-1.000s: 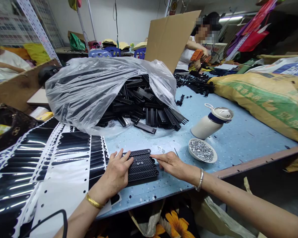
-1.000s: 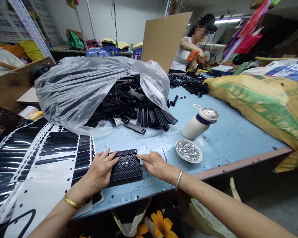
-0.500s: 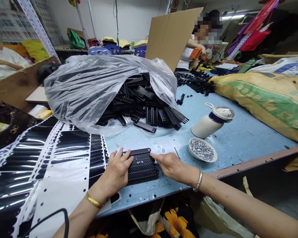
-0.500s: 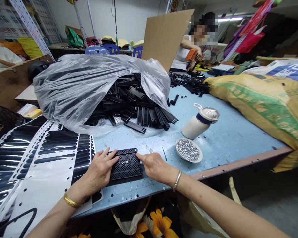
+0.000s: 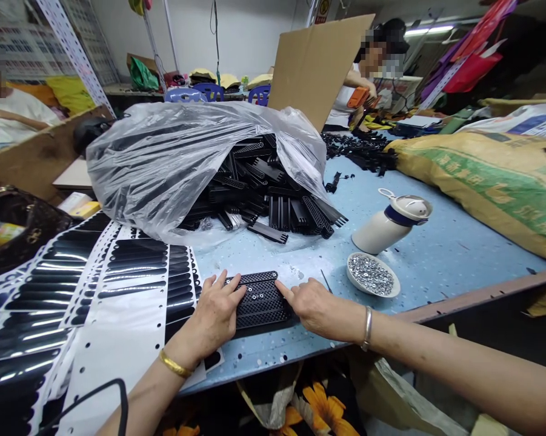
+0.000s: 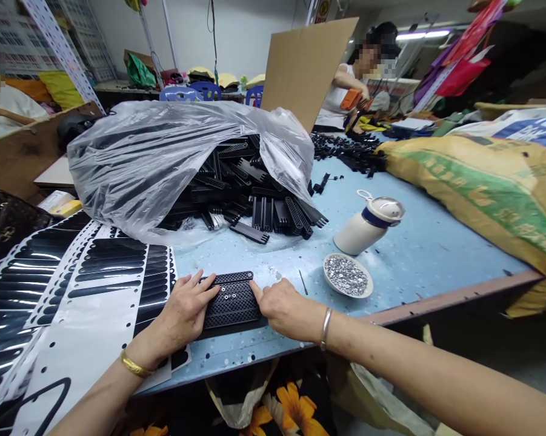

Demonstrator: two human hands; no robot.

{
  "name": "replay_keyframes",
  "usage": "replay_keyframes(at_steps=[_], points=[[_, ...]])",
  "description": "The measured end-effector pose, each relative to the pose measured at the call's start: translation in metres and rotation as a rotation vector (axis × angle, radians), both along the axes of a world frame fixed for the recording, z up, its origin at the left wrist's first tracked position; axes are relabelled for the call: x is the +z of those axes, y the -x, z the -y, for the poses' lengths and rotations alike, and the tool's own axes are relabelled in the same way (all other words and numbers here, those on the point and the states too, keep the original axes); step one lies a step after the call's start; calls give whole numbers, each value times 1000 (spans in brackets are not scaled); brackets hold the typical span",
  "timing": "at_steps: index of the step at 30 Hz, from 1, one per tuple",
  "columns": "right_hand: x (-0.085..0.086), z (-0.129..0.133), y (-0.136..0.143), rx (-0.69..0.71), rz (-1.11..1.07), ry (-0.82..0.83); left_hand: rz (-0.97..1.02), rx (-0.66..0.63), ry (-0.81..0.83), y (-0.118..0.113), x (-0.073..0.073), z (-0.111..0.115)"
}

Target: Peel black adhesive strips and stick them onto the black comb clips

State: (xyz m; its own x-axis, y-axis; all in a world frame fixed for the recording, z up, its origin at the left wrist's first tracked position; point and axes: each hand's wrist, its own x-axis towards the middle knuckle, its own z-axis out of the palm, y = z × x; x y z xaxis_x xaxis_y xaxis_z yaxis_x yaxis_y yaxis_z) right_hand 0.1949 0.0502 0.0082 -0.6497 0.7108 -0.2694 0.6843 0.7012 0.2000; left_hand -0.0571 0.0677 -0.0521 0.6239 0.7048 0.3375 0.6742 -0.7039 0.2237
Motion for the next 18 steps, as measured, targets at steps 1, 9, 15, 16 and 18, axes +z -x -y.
replay_keyframes(at_steps=[1,9,15,16,18], points=[[0,-1,-1,-64,-85,58,4,-3,-5,0,0,0],[-24,5,-14,-176,-439,57,19,-6,-15,-3,9,-1],[-35,6,-11,-120,-385,4,-66,-20,10,-8,12,1],[-36,6,-11,-122,-391,3,-76,-16,3,-7,12,1],[-39,5,-13,-121,-404,8,-99,0,-25,-3,12,2]])
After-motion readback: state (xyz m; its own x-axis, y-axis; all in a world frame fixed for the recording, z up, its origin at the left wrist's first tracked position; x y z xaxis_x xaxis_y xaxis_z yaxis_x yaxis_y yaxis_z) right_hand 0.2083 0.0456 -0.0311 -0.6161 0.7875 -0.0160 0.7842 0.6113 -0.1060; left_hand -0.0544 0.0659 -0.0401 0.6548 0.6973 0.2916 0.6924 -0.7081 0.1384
